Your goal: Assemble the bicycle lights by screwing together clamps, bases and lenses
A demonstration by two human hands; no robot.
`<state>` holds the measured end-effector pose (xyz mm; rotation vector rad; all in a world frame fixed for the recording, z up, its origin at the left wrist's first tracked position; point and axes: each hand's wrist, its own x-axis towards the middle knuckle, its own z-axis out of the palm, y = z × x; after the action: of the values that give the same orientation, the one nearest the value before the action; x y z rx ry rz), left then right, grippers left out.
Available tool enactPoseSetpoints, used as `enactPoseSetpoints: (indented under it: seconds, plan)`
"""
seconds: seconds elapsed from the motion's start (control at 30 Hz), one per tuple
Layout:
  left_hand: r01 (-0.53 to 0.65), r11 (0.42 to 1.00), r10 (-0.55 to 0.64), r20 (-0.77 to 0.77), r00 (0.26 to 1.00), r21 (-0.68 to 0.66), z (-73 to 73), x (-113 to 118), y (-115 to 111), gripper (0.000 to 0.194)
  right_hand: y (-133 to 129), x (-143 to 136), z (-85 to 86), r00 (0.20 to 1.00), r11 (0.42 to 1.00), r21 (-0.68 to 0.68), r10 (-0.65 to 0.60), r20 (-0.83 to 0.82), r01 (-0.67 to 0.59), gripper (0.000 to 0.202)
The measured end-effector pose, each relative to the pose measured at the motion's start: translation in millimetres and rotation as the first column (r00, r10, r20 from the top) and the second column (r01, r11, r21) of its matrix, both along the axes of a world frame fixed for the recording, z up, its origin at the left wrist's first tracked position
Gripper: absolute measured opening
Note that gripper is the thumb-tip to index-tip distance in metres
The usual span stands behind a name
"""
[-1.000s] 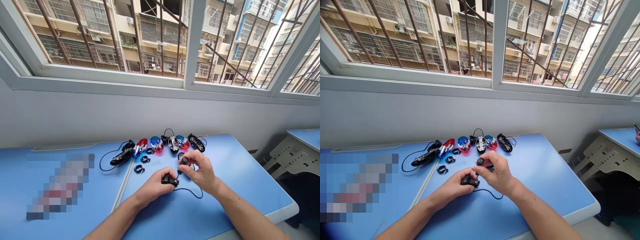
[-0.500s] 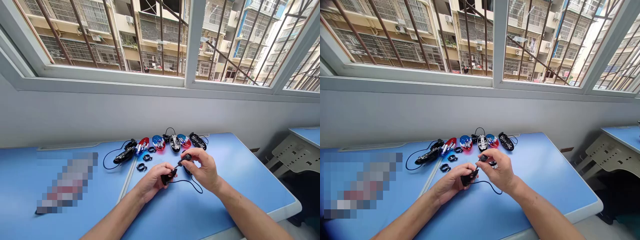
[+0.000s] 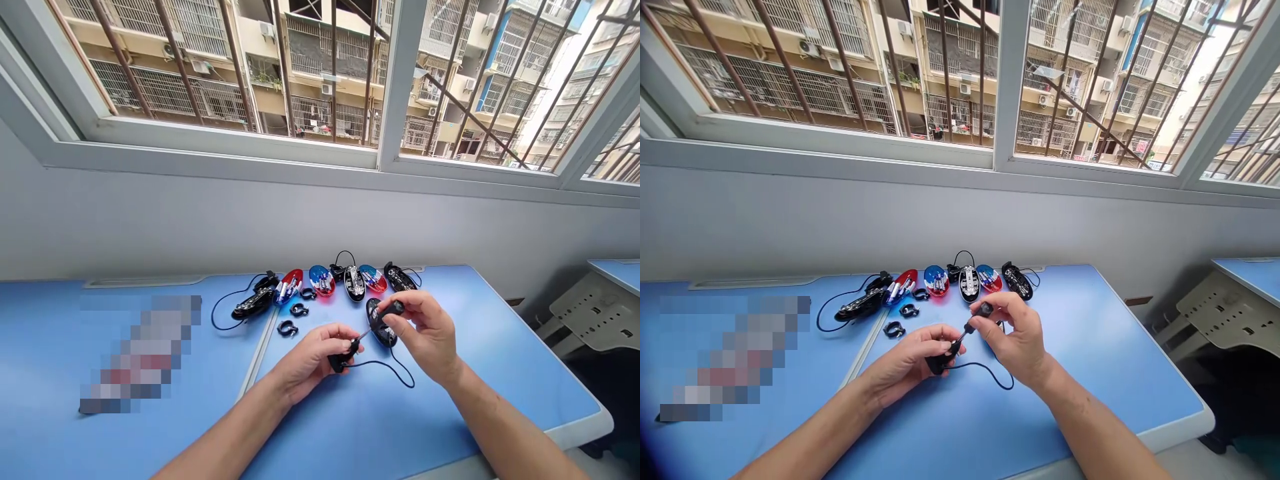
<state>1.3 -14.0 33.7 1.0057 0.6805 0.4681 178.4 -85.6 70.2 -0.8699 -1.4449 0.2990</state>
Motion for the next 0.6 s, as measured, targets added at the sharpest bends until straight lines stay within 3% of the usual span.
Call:
enactPoseSetpoints:
  seconds: [0.33,0.6]
  plan:
    - [0.051,0.954,-0.028,-0.082,0.996,0.297,6.3,1.0,-9.9,0.021,0.0,-2.8,-1.9,0.996,1.0,-0.001,0.001,0.084,-0.001,0.011]
    - [0.069,0.909,-0.018,-0.128,0.992,0.411,0.7,1.5,-9.7,0.02,-1.7,-5.4,-2.9,0.97,0.999,0.043,-0.013,0.242,0.003,0.015]
